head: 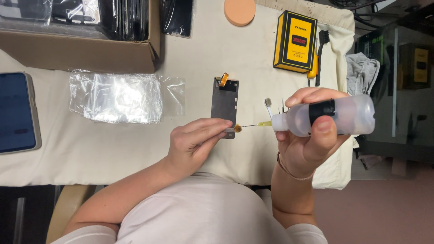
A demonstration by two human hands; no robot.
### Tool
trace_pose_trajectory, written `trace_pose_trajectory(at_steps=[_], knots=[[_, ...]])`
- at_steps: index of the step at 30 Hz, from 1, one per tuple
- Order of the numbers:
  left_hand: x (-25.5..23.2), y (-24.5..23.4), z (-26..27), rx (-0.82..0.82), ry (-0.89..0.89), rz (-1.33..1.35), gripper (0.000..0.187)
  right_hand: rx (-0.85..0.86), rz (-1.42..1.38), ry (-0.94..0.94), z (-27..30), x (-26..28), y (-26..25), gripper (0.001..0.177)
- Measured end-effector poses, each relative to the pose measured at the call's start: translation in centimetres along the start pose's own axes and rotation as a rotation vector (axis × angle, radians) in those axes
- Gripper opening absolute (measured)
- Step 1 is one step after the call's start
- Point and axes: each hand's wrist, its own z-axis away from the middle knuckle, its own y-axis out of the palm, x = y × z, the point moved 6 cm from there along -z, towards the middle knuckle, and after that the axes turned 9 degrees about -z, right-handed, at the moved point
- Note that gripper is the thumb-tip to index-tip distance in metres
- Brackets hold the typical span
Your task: The person cleans a smartphone screen assembly using tweezers to remove a ribbon cable, a brush to apply liquid, and a cloth to wipe the surface. They then use a toothbrush to scrub the screen and place the assembly into a plastic bag.
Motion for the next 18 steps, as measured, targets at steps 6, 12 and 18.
trace_pose_trajectory(at_steps=[6,12,18], knots=[[0.04,0.05,-0.03,-0.01,-0.02,0.002,0.024,-0.014,0.029,-0.002,0.14,0.05,-0.19,0.046],[0.18,0.19,0.09,-0.01,-0.023,-0.008,0.023,-0.029,0.063,-0.036,0.32,0.48,0.02,0.045],[-0.01,0.21,-0.06,-0.001,-0.014,-0.016,0.022,0.012,0.07,-0.038,0.4,0.29,0.45,0.047]])
